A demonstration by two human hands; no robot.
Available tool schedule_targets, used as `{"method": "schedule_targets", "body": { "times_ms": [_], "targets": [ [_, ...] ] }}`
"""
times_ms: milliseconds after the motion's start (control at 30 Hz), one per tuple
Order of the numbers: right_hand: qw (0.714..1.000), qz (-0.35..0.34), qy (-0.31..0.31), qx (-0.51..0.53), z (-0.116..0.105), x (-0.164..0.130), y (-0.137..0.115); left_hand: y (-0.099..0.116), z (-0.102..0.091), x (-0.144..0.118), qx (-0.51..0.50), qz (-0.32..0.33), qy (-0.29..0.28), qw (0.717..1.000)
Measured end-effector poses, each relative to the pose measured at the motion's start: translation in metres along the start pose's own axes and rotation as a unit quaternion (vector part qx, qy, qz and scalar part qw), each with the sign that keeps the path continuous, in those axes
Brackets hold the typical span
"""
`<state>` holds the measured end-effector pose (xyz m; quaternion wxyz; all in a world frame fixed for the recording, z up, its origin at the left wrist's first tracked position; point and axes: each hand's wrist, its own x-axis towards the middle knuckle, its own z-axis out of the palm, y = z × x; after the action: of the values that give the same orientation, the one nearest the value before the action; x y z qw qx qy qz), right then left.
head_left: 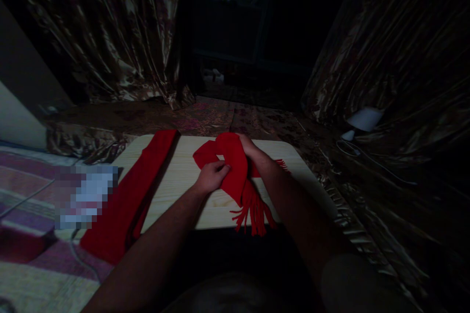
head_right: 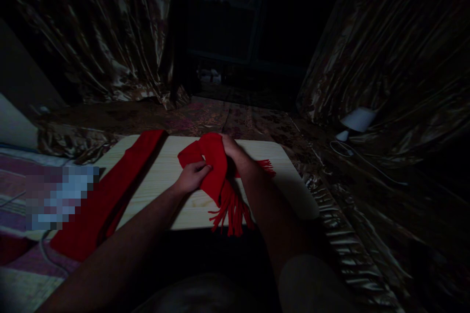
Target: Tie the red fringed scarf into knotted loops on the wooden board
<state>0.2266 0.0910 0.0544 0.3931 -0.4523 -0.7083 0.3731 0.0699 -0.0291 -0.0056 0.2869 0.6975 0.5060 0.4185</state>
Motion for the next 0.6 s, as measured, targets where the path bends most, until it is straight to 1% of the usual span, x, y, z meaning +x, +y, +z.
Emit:
{"method": "schedule_targets", "body": {
  "times_ms": [67, 100, 133, 200, 300, 333, 400, 433, 500, 600],
  "targets": [
    [0.998, -0.014, 0.013, 0.063, -0.004, 0.002, -0.011, 0.001, -0.001, 0.0, 0.006, -0.007, -0.001, 1.0],
    [0.995, -0.023, 0.031, 0.088, -0.006, 0.003, -0.017, 0.002, -0.001, 0.0, 0.007, -0.011, -0.001, 1.0],
    [0.993, -0.031, 0.057, 0.102, -0.01, 0.004, -0.023, 0.002, -0.001, -0.001, 0.009, -0.016, 0.0, 1.0],
    [0.987, -0.045, 0.123, 0.089, -0.019, 0.006, -0.035, 0.002, -0.002, -0.001, 0.015, -0.029, 0.003, 0.999],
    [0.976, -0.07, 0.203, -0.014, -0.037, 0.002, -0.053, 0.002, -0.002, -0.001, 0.016, -0.038, 0.004, 0.999],
    [0.971, -0.084, 0.215, -0.061, -0.043, -0.001, -0.058, 0.002, -0.002, -0.001, 0.013, -0.038, 0.005, 0.999],
    [0.955, -0.117, 0.218, -0.161, -0.056, -0.011, -0.067, 0.002, -0.002, -0.001, 0.009, -0.036, 0.002, 0.999],
    [0.943, -0.131, 0.217, -0.214, -0.062, -0.018, -0.07, 0.003, -0.002, -0.001, 0.009, -0.035, 0.0, 0.999],
    [0.91, -0.141, 0.219, -0.323, -0.071, -0.031, -0.075, 0.003, -0.002, -0.001, 0.014, -0.035, -0.004, 0.999],
    [0.859, -0.114, 0.237, -0.44, -0.08, -0.045, -0.072, 0.003, -0.002, 0.0, 0.02, -0.038, 0.004, 0.999]
  ]
}}
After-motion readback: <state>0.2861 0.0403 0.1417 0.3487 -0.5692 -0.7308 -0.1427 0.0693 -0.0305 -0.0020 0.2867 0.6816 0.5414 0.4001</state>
